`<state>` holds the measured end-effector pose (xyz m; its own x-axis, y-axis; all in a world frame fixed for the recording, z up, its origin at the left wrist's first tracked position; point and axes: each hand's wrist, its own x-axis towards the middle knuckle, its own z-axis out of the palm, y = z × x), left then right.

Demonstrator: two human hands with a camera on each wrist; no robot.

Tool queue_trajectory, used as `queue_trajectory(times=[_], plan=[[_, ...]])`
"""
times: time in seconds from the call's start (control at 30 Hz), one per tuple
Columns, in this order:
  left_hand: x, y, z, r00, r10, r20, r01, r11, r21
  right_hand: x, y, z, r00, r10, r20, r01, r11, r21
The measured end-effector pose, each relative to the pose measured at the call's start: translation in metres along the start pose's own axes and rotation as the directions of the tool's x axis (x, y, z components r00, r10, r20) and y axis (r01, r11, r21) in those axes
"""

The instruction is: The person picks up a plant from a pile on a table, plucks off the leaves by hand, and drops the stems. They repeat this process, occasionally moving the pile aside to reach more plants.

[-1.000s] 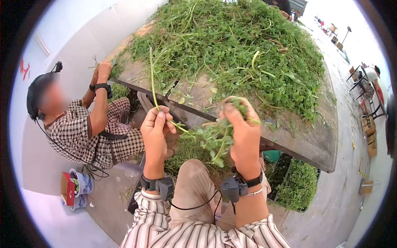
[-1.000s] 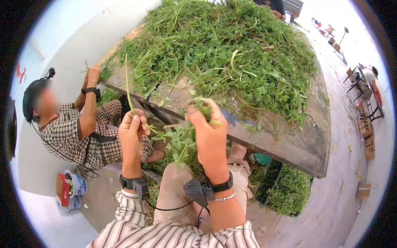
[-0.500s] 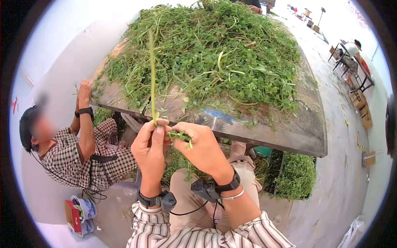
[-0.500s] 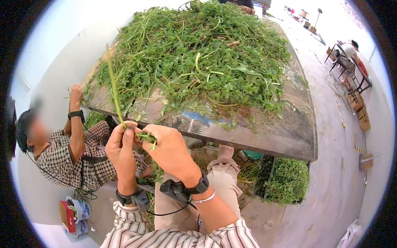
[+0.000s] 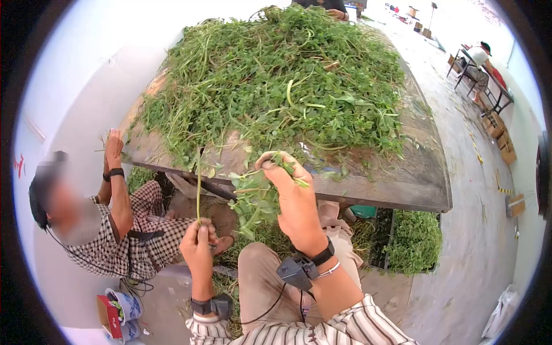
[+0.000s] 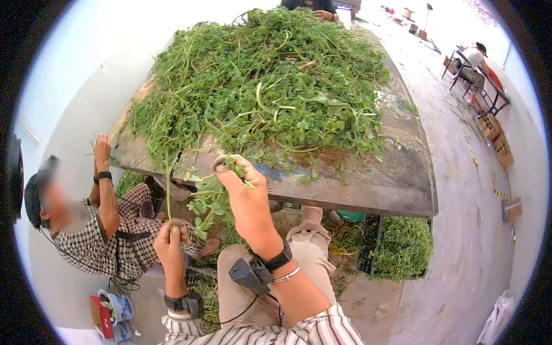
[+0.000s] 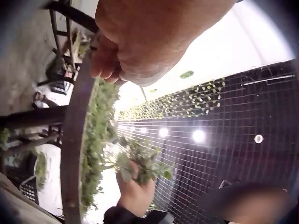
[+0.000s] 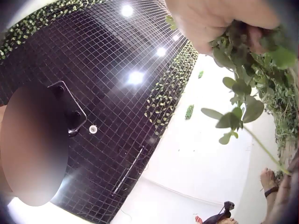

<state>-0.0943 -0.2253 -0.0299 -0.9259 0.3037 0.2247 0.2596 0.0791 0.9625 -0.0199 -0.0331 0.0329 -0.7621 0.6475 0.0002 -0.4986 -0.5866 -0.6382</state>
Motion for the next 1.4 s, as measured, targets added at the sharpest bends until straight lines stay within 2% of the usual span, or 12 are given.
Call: queue_trajectory(times=[0.07, 0.17, 0.23, 0.4, 0.47, 0.5, 0.57, 0.67, 0.73, 1.17, 1.23, 1.4], plan=[[-0.012, -0.020, -0.021, 0.982, -0.183, 0.052, 0.175, 0.975, 0.141, 0.001, 0.004, -0.002, 0.996, -0.079, 0.027, 0.080, 0.996, -0.035], [-0.030, -0.065, -0.063, 0.960, -0.255, 0.112, 0.203, 0.916, 0.345, 0.002, 0.007, 0.000, 0.999, -0.036, 0.002, 0.036, 0.999, -0.035], [-0.039, -0.088, -0.081, 0.970, -0.044, 0.238, -0.162, 0.615, 0.772, 0.002, 0.010, 0.005, 1.000, -0.010, -0.030, 0.010, 1.000, 0.027], [-0.019, -0.052, -0.049, 0.957, -0.269, 0.107, 0.161, 0.801, 0.576, 0.004, 0.021, 0.003, 0.999, -0.015, 0.035, 0.011, 0.994, 0.113], [0.001, -0.047, -0.036, 0.975, 0.069, 0.210, -0.166, 0.855, 0.491, 0.004, 0.021, 0.004, 1.000, -0.015, 0.005, 0.015, 0.996, 0.086], [0.013, -0.035, -0.024, 0.975, 0.073, 0.209, -0.170, 0.854, 0.492, 0.005, 0.022, 0.005, 1.000, -0.018, 0.008, 0.017, 0.996, 0.088], [0.036, -0.007, 0.004, 0.908, 0.323, 0.268, -0.417, 0.761, 0.496, 0.004, 0.026, 0.007, 1.000, 0.002, -0.018, 0.000, 0.995, 0.098], [0.072, 0.003, 0.037, 0.889, 0.385, 0.248, -0.455, 0.806, 0.379, 0.004, 0.027, 0.005, 0.999, -0.015, 0.029, 0.012, 0.994, 0.107], [0.101, 0.010, 0.058, 0.809, 0.479, 0.342, -0.588, 0.651, 0.479, 0.005, 0.025, 0.004, 0.999, -0.024, 0.029, 0.021, 0.995, 0.093], [0.172, -0.007, 0.119, 0.834, 0.333, 0.441, -0.552, 0.473, 0.687, 0.005, 0.002, 0.004, 1.000, -0.004, -0.011, 0.005, 0.993, 0.120], [0.166, 0.008, 0.112, 0.920, 0.239, 0.312, -0.387, 0.679, 0.623, 0.006, 0.000, 0.006, 1.000, 0.007, -0.007, -0.006, 0.993, 0.118], [0.162, 0.030, 0.085, 0.949, 0.216, 0.231, -0.311, 0.773, 0.553, 0.006, 0.002, 0.006, 0.999, -0.023, -0.026, 0.025, 0.997, 0.076]])
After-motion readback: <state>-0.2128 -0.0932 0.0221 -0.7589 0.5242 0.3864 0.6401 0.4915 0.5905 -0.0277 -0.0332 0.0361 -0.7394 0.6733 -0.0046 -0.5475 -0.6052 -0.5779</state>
